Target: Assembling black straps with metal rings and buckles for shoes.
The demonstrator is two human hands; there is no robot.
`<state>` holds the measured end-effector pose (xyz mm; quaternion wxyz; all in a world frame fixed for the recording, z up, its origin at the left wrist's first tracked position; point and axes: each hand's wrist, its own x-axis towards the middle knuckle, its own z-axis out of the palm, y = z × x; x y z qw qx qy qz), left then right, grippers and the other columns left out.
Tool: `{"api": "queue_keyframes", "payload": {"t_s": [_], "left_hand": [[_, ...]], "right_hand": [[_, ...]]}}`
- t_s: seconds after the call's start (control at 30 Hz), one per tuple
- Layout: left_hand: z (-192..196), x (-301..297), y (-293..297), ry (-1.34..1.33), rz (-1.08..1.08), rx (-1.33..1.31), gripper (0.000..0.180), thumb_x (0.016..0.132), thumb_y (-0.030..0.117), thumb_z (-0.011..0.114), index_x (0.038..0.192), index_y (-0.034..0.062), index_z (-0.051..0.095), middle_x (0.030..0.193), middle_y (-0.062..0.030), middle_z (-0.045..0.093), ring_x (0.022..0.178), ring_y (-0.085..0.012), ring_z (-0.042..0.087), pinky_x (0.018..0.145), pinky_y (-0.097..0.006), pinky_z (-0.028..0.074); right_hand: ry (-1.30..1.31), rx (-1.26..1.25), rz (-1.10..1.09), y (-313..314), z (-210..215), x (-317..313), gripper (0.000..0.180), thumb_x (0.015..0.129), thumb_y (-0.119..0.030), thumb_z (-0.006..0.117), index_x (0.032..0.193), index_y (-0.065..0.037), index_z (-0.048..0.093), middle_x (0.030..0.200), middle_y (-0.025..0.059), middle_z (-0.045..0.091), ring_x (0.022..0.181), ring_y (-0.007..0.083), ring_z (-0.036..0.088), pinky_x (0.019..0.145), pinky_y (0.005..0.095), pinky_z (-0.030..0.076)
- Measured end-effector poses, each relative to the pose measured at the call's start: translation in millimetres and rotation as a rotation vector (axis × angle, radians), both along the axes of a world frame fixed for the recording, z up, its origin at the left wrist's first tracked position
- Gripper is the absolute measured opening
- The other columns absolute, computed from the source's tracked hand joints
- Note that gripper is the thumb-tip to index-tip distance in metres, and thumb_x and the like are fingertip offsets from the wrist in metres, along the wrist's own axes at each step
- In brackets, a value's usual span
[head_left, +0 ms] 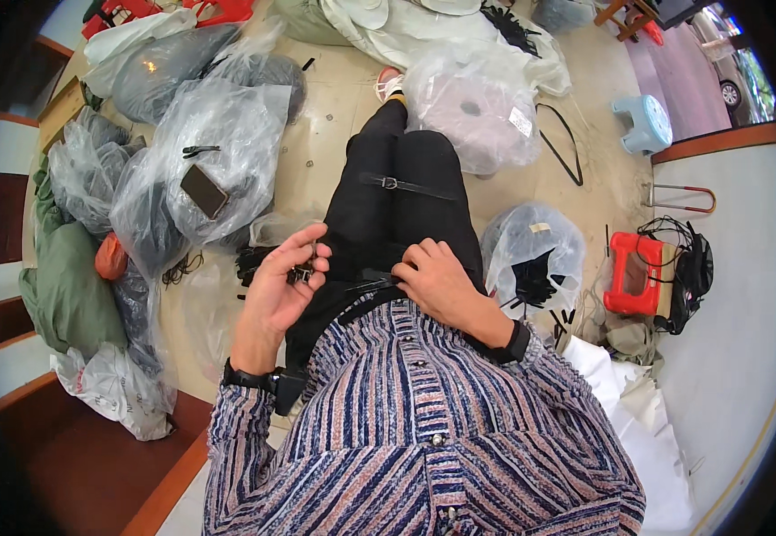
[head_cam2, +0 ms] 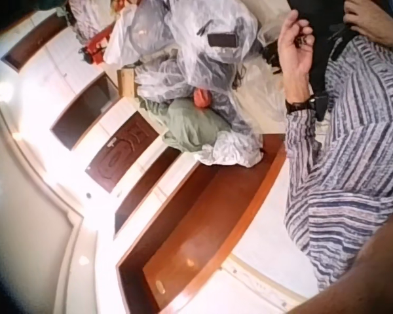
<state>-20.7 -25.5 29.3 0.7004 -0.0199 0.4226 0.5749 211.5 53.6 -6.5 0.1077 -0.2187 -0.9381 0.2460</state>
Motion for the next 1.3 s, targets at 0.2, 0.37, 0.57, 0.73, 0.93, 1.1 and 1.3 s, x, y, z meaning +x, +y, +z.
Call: {"api": "queue_keyframes", "payload": {"t_s": [0.2,0.37,0.57,0.73,0.93,1.1,1.3], "left_hand": [[11.6,24.7,-5.9,0.101,-0.090,-0.086,0.026,0.082,0.005,0.052,0.107,0.0009,0.054,0.095,-0.0117,0.061,0.078,-0.0139,0.060,0.062,-0.020,0.046],[14.4,33.7,-8.1,0.044,-0.113,-0.007,0.030,0.082,0.002,0.053,0.111,-0.0024,0.053,0.095,-0.0135,0.061,0.079,-0.0153,0.062,0.064,-0.022,0.050],[18.7,46.4,-1.9,0.049,-0.147,-0.053,0.030,0.079,0.000,0.056,0.109,0.0000,0.054,0.093,-0.0110,0.061,0.076,-0.0138,0.061,0.061,-0.021,0.049],[17.0,55.0,3.6,0.080,-0.156,0.045,0.030,0.081,-0.001,0.056,0.111,-0.0004,0.053,0.090,-0.0090,0.060,0.074,-0.0131,0.060,0.057,-0.021,0.048],[16.3,61.2,9.9,0.185,-0.171,0.017,0.023,0.088,0.022,0.052,0.096,0.0009,0.054,0.070,-0.0026,0.051,0.050,-0.0051,0.040,0.039,-0.017,0.028],[10.9,61.1,12.4,0.235,-0.178,-0.027,0.023,0.088,0.024,0.053,0.091,0.0015,0.055,0.064,-0.0007,0.049,0.045,-0.0044,0.038,0.037,-0.017,0.026],[13.2,65.0,16.1,0.424,-0.117,-0.068,0.019,0.086,0.018,0.057,0.091,0.0003,0.059,0.063,0.0000,0.051,0.045,-0.0025,0.039,0.036,-0.016,0.025]], "right_hand": [[-0.060,-0.014,0.003,-1.8,6.3,-2.1,0.012,0.074,-0.006,0.053,0.086,-0.003,0.052,0.080,0.0109,0.048,0.082,0.0267,0.046,0.071,0.0355,0.036],[-0.035,-0.760,-0.446,1.2,31.7,6.4,0.014,0.083,-0.002,0.044,0.096,0.000,0.050,0.079,0.0115,0.056,0.070,0.0233,0.055,0.064,0.0334,0.044],[0.318,-1.371,-0.443,4.6,28.7,23.2,0.022,0.088,-0.004,0.043,0.110,0.001,0.044,0.080,0.0078,0.058,0.067,0.0106,0.055,0.061,0.0223,0.045],[0.354,-1.529,-0.445,-1.8,28.1,28.4,0.015,0.089,-0.007,0.044,0.102,0.000,0.046,0.081,0.0073,0.059,0.064,0.0086,0.053,0.052,0.0198,0.042],[0.345,-1.561,-0.479,0.7,35.4,30.4,0.017,0.088,-0.011,0.047,0.102,-0.001,0.048,0.073,0.0033,0.058,0.055,0.0053,0.047,0.048,0.0175,0.037],[0.231,-1.261,-0.509,-5.6,39.0,31.6,0.026,0.086,-0.012,0.049,0.109,0.000,0.049,0.067,0.0025,0.058,0.055,0.0056,0.048,0.051,0.0194,0.037],[0.137,-1.097,-0.455,-13.0,45.2,28.8,0.026,0.083,-0.009,0.052,0.108,0.000,0.055,0.067,0.0020,0.058,0.062,0.0058,0.052,0.057,0.0210,0.041]]}}
